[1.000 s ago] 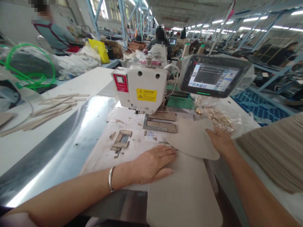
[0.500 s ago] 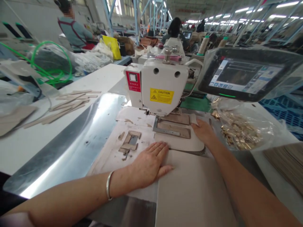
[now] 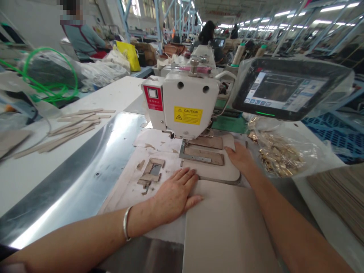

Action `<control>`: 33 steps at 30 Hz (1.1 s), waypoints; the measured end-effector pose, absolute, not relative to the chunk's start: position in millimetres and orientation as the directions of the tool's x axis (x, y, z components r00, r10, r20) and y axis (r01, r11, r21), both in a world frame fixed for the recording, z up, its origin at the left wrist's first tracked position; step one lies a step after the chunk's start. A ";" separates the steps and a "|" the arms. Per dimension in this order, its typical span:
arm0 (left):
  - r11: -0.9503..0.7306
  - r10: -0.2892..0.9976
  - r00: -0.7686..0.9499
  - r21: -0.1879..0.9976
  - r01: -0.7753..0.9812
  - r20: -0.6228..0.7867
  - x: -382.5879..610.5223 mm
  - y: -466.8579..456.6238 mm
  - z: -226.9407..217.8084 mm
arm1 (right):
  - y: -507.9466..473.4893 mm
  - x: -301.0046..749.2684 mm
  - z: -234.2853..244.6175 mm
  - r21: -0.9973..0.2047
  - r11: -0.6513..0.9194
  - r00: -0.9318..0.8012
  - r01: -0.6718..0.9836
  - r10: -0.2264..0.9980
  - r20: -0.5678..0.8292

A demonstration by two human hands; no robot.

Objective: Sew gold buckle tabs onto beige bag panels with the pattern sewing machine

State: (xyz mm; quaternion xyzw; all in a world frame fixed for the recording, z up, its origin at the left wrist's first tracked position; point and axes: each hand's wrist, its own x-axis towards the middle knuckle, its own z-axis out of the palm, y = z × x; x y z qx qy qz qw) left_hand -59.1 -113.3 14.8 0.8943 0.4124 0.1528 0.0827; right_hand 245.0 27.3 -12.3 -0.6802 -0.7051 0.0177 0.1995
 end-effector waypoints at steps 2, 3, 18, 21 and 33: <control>-0.651 0.758 0.620 0.279 0.705 0.202 -60.7 -110.5 16.2 | 8.0 242.7 1.7 -0.350 0.043 0.061 0.936 0.958 0.281; -0.655 0.755 0.622 0.278 0.703 0.206 -61.2 -109.4 16.3 | -5.8 242.3 9.0 -0.385 0.089 0.035 0.919 0.952 0.303; -0.653 0.754 0.632 0.303 0.694 0.179 -56.8 -105.0 22.6 | -116.3 253.6 2.3 -0.378 0.400 -0.398 0.835 0.913 0.087; -0.660 0.748 0.640 0.289 0.693 0.174 -55.7 -104.1 26.1 | -115.2 256.8 0.8 -0.364 0.412 -0.392 0.835 0.910 0.131; -0.685 0.729 0.644 0.257 0.682 0.234 -55.7 -105.9 21.9 | -118.9 251.5 2.9 -0.215 0.448 -0.425 0.868 0.893 0.147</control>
